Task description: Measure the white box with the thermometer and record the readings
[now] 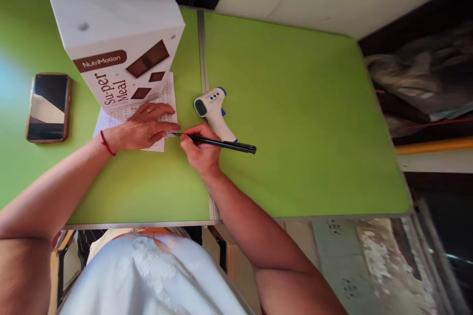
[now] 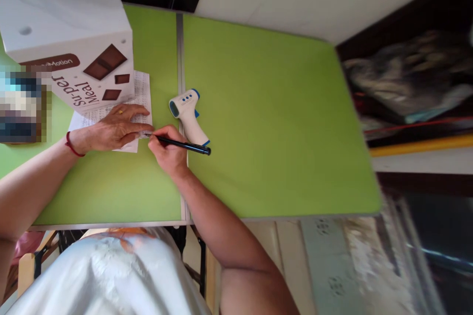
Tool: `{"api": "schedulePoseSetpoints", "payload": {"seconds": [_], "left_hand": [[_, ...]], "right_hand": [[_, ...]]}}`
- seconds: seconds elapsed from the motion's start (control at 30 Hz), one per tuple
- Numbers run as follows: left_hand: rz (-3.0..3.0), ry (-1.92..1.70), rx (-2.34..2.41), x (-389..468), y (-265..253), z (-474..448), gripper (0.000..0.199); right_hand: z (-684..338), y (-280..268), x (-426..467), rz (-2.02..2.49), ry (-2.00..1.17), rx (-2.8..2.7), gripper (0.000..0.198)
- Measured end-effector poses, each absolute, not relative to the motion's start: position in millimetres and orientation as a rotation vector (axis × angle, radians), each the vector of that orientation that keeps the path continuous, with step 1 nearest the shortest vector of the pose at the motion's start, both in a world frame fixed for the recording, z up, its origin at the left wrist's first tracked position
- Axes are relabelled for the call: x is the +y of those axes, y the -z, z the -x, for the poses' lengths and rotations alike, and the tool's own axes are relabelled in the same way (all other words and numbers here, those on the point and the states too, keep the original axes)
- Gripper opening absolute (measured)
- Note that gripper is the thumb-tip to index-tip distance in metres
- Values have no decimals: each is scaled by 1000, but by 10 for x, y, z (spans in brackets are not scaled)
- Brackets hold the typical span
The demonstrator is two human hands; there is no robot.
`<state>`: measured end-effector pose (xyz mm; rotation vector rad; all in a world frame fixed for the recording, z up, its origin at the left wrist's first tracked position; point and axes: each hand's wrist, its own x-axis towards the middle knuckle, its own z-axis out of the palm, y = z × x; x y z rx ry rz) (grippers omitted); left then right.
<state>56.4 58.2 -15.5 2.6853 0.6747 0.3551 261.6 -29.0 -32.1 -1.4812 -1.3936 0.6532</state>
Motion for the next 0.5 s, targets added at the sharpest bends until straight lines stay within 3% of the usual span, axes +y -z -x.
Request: {"api": "schedulePoseSetpoints", "payload": {"seconds": [0.5], "left_hand": [[-2657, -335, 807, 482, 81, -631, 43]], "right_hand": [[-2605, 384, -289, 1310, -537, -1521, 10]]}}
